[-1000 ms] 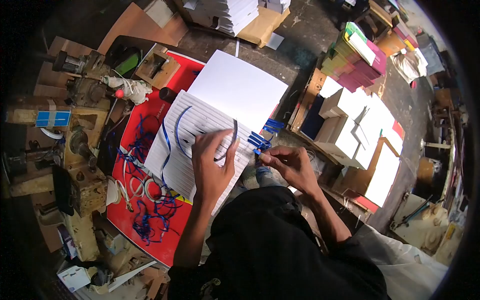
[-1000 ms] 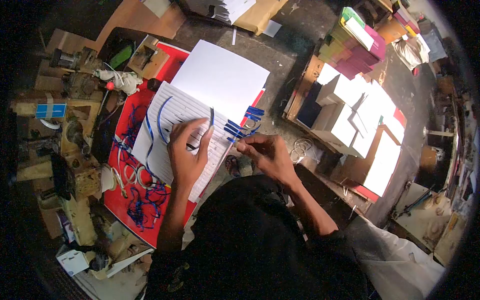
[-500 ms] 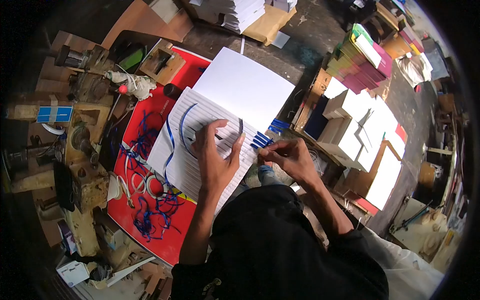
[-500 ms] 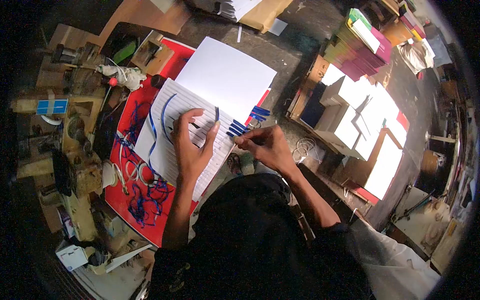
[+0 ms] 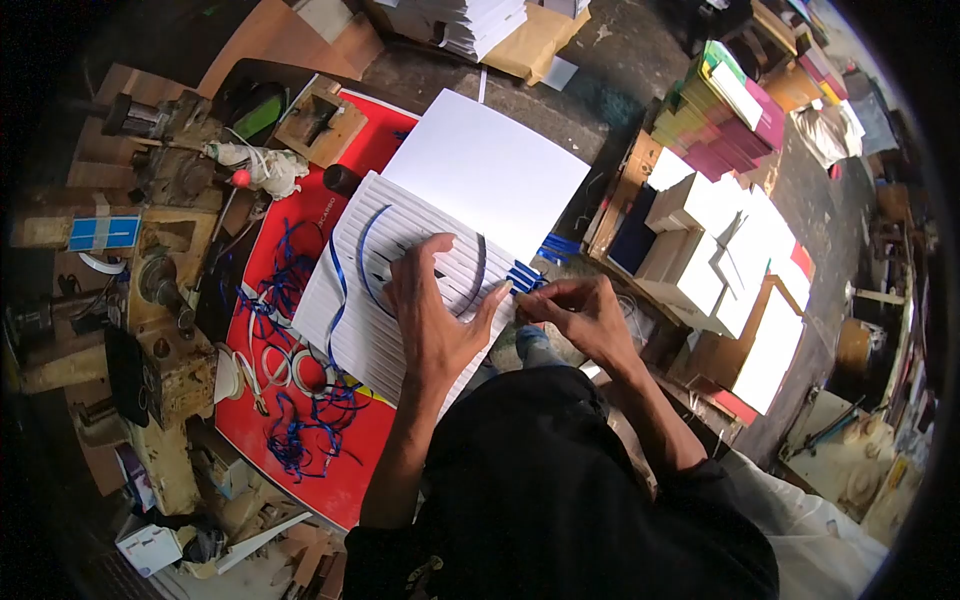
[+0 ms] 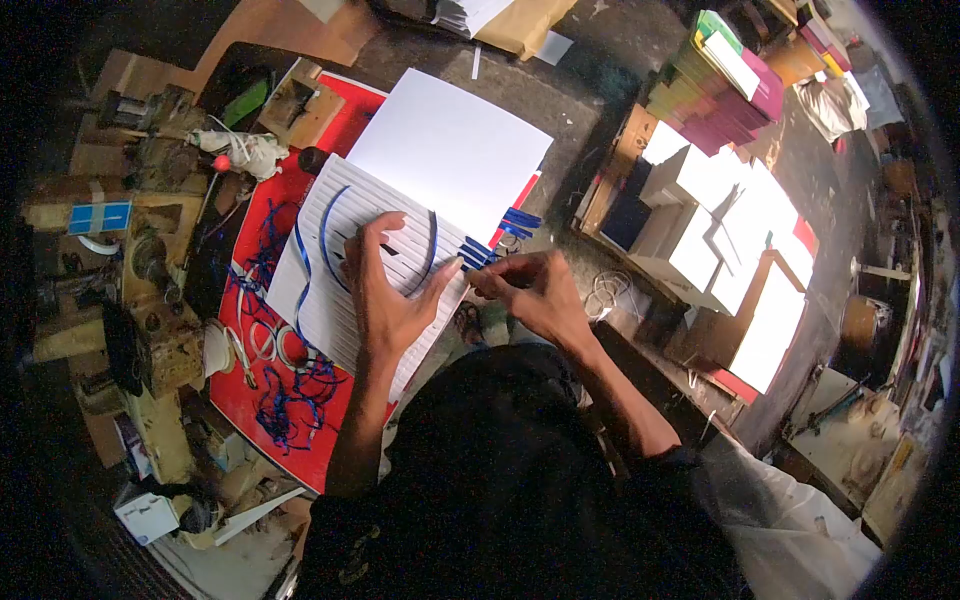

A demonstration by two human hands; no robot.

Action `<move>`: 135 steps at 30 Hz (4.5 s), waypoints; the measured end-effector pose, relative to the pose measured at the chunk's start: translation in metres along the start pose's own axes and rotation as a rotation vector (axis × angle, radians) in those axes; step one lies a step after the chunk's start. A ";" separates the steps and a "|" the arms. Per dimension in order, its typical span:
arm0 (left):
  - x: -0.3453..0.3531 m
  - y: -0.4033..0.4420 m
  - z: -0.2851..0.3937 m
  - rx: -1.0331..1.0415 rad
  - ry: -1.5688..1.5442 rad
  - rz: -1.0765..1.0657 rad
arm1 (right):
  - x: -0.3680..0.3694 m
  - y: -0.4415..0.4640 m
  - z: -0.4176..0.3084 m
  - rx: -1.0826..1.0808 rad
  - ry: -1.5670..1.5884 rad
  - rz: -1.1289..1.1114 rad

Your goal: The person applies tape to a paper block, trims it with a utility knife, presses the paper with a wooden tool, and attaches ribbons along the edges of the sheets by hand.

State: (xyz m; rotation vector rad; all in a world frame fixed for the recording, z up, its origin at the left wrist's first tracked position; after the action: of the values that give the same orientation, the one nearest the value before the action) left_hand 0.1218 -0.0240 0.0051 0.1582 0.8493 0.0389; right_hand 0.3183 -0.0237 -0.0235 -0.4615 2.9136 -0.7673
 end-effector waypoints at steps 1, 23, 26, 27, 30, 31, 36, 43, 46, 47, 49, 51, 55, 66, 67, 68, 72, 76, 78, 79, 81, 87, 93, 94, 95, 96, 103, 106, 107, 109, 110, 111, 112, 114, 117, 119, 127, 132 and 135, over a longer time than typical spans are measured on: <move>0.000 0.000 0.000 -0.008 0.004 0.003 | 0.000 -0.002 -0.007 0.013 -0.028 -0.009; -0.027 -0.023 0.002 0.034 0.142 -0.163 | -0.023 -0.048 -0.008 0.058 -0.194 0.244; -0.039 -0.031 0.038 0.082 -0.126 -0.041 | -0.003 -0.061 -0.021 0.036 0.085 0.041; -0.041 -0.038 0.049 0.071 -0.315 -0.048 | -0.001 -0.068 -0.029 0.035 0.085 0.044; -0.035 -0.059 0.073 -0.004 -0.477 -0.123 | 0.000 -0.085 -0.040 -0.096 0.349 -0.065; -0.034 -0.066 0.079 -0.122 -0.522 -0.195 | -0.002 -0.087 -0.043 -0.095 0.345 -0.068; 0.018 -0.107 0.070 0.022 -0.510 -0.987 | -0.014 -0.082 -0.051 -0.060 0.237 0.028; -0.021 -0.058 0.058 -0.197 -0.514 -0.529 | -0.003 -0.031 -0.011 -0.122 -0.106 -0.031; -0.034 -0.029 0.029 -0.097 -0.241 -0.125 | 0.001 -0.024 0.000 -0.062 -0.029 -0.028; -0.031 -0.021 0.016 0.011 -0.201 -0.042 | 0.002 -0.022 0.005 -0.039 -0.006 -0.020; -0.022 -0.017 -0.003 0.048 -0.138 0.003 | 0.006 -0.017 0.017 -0.050 0.009 -0.010; -0.016 -0.018 -0.006 0.033 -0.142 -0.003 | 0.008 -0.015 0.019 -0.061 0.025 0.005; -0.009 -0.020 -0.004 0.001 -0.103 0.026 | 0.011 -0.014 0.010 -0.080 -0.002 0.008; -0.003 -0.016 0.003 -0.002 -0.050 0.059 | 0.011 -0.014 0.006 -0.073 -0.030 0.026; -0.002 -0.016 0.003 -0.005 -0.043 0.062 | 0.012 -0.013 0.010 -0.077 -0.008 0.023; -0.001 -0.017 0.003 -0.008 -0.036 0.065 | 0.012 -0.012 0.012 -0.082 0.013 0.019; -0.001 -0.015 0.006 -0.020 -0.061 0.067 | 0.010 -0.010 0.005 -0.083 -0.051 0.030; 0.001 -0.015 0.003 -0.013 -0.050 0.057 | 0.012 -0.009 -0.005 0.030 -0.111 0.069; -0.002 -0.015 0.006 -0.004 -0.028 0.064 | 0.016 -0.006 -0.006 0.010 -0.082 0.066; -0.004 -0.015 0.004 -0.007 -0.018 0.071 | 0.014 -0.005 -0.004 0.005 -0.073 0.065; -0.004 -0.017 -0.002 0.033 -0.095 0.048 | 0.009 -0.006 0.005 -0.006 -0.069 0.055; -0.073 -0.025 -0.052 -0.318 0.457 0.386 | -0.009 -0.041 -0.008 -0.048 -0.192 0.291; -0.090 -0.049 0.004 -0.236 -0.074 -0.053 | 0.015 -0.065 -0.032 -0.017 -0.069 0.128; -0.088 -0.058 0.024 -0.163 -0.209 -0.124 | 0.021 -0.072 -0.044 -0.025 0.033 -0.027; -0.084 -0.063 0.045 -0.121 -0.387 -0.207 | 0.026 -0.077 -0.052 -0.033 0.131 -0.186; -0.085 -0.068 0.061 -0.206 -0.411 -0.361 | 0.026 -0.080 -0.054 -0.048 0.188 -0.201; -0.065 -0.096 0.061 -0.116 -0.550 -0.443 | 0.026 -0.089 -0.061 0.008 0.335 -0.273; -0.067 -0.101 0.056 -0.152 -0.631 -0.352 | 0.035 -0.086 -0.066 -0.057 0.440 -0.385; -0.071 -0.101 0.050 -0.128 -0.605 -0.359 | 0.037 -0.087 -0.072 -0.108 0.511 -0.410; -0.079 -0.104 0.039 -0.103 -0.575 -0.363 | 0.036 -0.090 -0.084 -0.111 0.551 -0.429; -0.084 -0.107 0.031 -0.127 -0.526 -0.370 | 0.036 -0.090 -0.087 -0.159 0.532 -0.402; -0.090 -0.109 0.022 -0.152 -0.477 -0.377 | 0.036 -0.090 -0.090 -0.208 0.513 -0.376; -0.102 -0.113 0.006 -0.135 -0.349 -0.395 | 0.037 -0.090 -0.092 -0.212 0.510 -0.383; -0.126 -0.129 -0.037 -0.174 -0.290 -0.345 | 0.041 -0.090 -0.097 -0.260 0.501 -0.389; -0.164 -0.137 -0.059 -0.137 -0.105 -0.263 | 0.060 -0.080 -0.095 -0.298 0.501 -0.409; -0.186 -0.133 -0.052 -0.078 0.038 -0.212 | 0.081 -0.075 -0.097 -0.313 0.502 -0.445; -0.151 -0.102 -0.009 0.037 -0.928 -0.185 | 0.157 -0.101 -0.114 -0.337 0.309 -0.843; -0.155 -0.129 -0.037 -0.147 -0.917 -0.037 | 0.160 -0.097 -0.117 -0.410 0.319 -0.763; -0.135 -0.145 -0.047 -0.226 -0.886 -0.112 | 0.163 -0.094 -0.119 -0.421 0.427 -0.698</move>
State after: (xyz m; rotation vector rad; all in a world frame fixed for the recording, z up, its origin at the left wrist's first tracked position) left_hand -0.0069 -0.1745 0.0528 -0.0895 -0.0345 -0.0404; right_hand 0.1685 -0.0967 0.1241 -1.5897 3.3156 -0.2991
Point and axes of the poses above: each hand's wrist, its own y-axis towards the middle knuckle, its own x-axis out of the palm, z = x × y, the point moved 3 cm from there along y, towards the middle knuckle, and after that the axes turned 5 degrees about -z, right-handed, at the moved point
